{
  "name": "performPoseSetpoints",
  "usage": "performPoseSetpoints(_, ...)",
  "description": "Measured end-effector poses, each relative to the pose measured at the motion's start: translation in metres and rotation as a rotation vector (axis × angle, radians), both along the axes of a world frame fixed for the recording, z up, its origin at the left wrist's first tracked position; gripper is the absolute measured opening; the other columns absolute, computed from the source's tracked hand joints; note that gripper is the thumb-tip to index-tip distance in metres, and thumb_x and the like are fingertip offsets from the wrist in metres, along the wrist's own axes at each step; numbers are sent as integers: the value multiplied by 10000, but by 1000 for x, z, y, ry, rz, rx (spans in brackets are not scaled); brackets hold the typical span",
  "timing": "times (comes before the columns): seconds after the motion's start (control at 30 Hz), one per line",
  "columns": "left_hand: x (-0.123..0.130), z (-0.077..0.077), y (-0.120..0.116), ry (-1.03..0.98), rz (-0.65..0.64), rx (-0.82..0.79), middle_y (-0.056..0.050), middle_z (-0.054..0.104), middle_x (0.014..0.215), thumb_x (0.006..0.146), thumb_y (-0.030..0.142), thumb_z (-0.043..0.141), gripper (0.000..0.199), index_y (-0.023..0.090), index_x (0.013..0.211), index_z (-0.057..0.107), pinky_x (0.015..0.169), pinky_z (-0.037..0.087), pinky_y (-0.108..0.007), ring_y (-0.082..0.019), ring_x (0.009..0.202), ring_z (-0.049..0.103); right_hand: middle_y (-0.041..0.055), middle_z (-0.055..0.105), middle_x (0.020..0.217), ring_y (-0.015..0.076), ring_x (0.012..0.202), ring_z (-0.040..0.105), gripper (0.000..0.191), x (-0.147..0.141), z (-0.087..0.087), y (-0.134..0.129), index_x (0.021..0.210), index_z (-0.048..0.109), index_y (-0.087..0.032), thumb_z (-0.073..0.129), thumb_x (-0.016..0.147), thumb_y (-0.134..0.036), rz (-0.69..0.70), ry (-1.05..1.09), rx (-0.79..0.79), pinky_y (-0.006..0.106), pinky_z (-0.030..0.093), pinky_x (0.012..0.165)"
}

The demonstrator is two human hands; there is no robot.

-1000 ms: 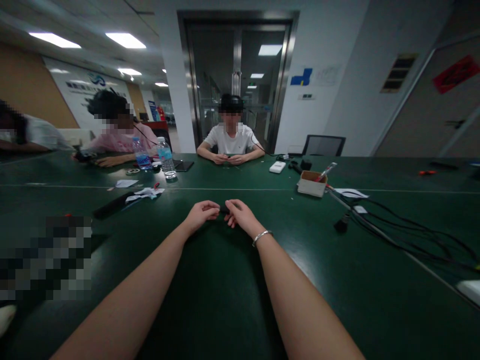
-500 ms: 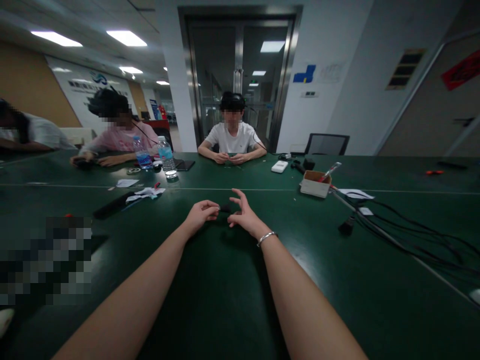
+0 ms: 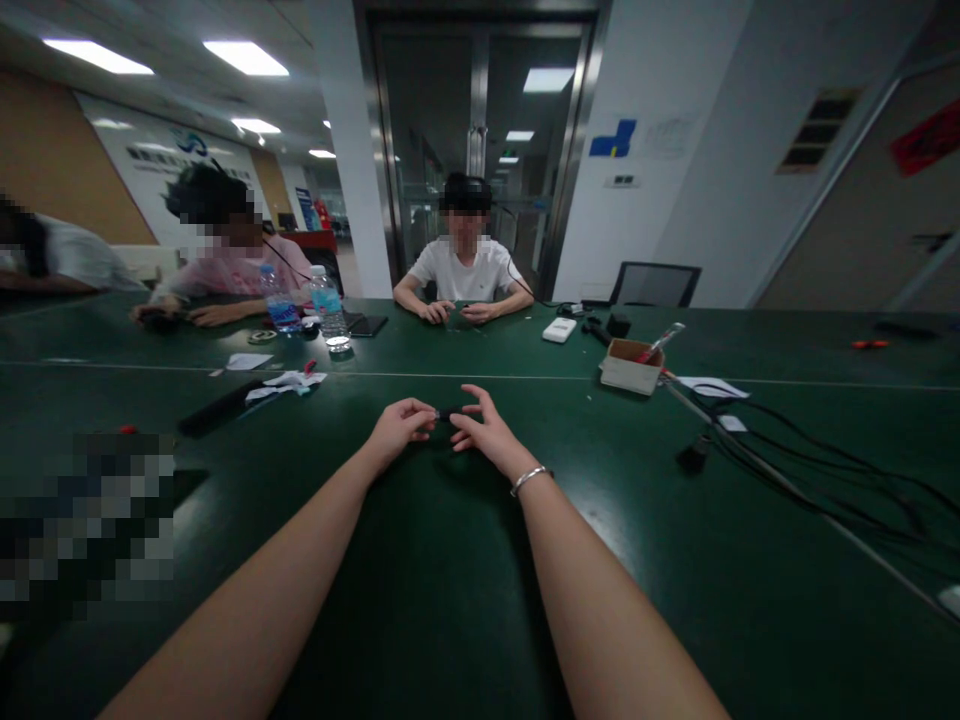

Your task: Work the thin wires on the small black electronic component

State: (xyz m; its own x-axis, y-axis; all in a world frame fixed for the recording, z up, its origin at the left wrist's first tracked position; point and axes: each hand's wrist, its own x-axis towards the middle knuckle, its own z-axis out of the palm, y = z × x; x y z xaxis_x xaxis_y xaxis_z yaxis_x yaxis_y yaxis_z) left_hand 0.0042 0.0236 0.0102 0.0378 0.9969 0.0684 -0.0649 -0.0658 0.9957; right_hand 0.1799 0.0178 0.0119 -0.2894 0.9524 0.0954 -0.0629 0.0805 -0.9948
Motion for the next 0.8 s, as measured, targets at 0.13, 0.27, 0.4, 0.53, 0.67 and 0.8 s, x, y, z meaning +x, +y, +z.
performPoseSetpoints(0.13, 0, 0, -1, 20, -8, 7, -19, 622, 671, 647, 206, 714, 172, 120, 755, 612, 532, 457, -204, -105, 620, 590, 81, 591, 1093, 81, 584, 619, 475, -1, 2, -1, 1221, 436, -250, 558, 763, -215, 49, -40, 11, 217, 533, 518)
performPoseSetpoints(0.27, 1, 3, -4, 17, 8, -1, -18, 616, 660, 647, 190, 712, 156, 121, 732, 602, 535, 457, -212, -108, 611, 587, 67, 543, 1220, 98, 649, 647, 670, -1, 2, -3, 1274, 384, -331, 623, 679, -136, 34, -33, 70, 239, 552, 556)
performPoseSetpoints(0.4, 2, 4, -5, 23, 5, -4, -20, 622, 674, 669, 169, 685, 119, 117, 736, 601, 541, 456, -207, -101, 609, 586, 24, 625, 755, 106, 521, 607, 402, -2, 1, -3, 1224, 438, -200, 510, 837, -283, 21, -29, -11, 214, 507, 474)
performPoseSetpoints(0.53, 2, 2, -4, 25, 6, 11, -20, 619, 664, 671, 160, 675, 109, 118, 735, 598, 532, 451, -204, -104, 612, 589, 3, 612, 887, 80, 544, 619, 508, -1, 2, -4, 1187, 459, -243, 608, 714, -131, 81, -47, 60, 197, 508, 495)
performPoseSetpoints(0.67, 1, -2, -1, 23, -3, 38, -30, 633, 685, 653, 194, 699, 144, 125, 735, 603, 534, 448, -210, -113, 624, 593, 7, 600, 892, 81, 544, 621, 500, -1, 5, -6, 1209, 432, -245, 614, 746, -188, 38, 3, 25, 213, 528, 519)
performPoseSetpoints(0.8, 1, -3, 0, 31, -6, 43, -26, 627, 673, 654, 209, 691, 141, 126, 730, 605, 526, 440, -205, -111, 614, 588, 13, 601, 739, 84, 490, 592, 289, -2, 5, -5, 1133, 486, -177, 494, 852, -246, 35, -26, -21, 181, 480, 436)
